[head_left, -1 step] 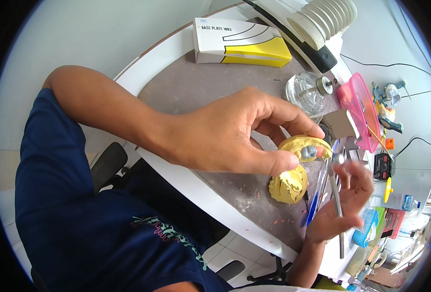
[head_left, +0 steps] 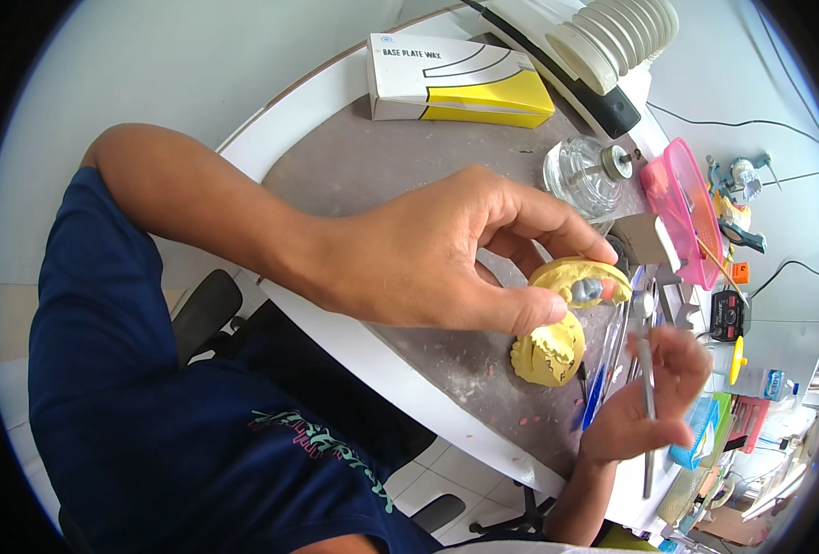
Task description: The person uses a metal dental instrument to carve and shape a yellow wax dental model held in their left hand. They carefully remove small pieces of wax from the surface of the model, refining its contours and edges throughout the process.
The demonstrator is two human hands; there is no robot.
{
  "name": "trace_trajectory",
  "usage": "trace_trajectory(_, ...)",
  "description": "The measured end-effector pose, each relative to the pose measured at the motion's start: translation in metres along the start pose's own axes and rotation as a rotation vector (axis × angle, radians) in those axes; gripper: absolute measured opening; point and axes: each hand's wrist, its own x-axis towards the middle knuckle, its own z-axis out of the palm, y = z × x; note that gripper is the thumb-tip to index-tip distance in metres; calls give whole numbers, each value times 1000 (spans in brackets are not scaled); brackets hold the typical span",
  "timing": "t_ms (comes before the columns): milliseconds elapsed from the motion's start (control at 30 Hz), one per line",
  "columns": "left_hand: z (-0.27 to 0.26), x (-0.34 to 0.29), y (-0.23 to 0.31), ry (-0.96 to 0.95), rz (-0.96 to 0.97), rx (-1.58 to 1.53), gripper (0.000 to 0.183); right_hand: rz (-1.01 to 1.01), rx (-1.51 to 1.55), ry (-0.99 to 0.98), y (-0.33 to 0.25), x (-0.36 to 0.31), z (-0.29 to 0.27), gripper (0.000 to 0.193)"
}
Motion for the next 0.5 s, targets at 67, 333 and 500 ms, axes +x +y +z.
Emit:
trace_trajectory(67, 1, 1, -1, -15, -5, 22, 56, -57, 5, -28, -14, -1, -2, 50)
trace_trajectory(333, 4, 4, -3, -47, 38, 47, 55, -305, -145, -176, -25, 1, 6, 25)
trace_trajectory(500, 4, 4, -3, -24, 11, 31, 55, -283, -138, -194, -24, 2, 11, 18)
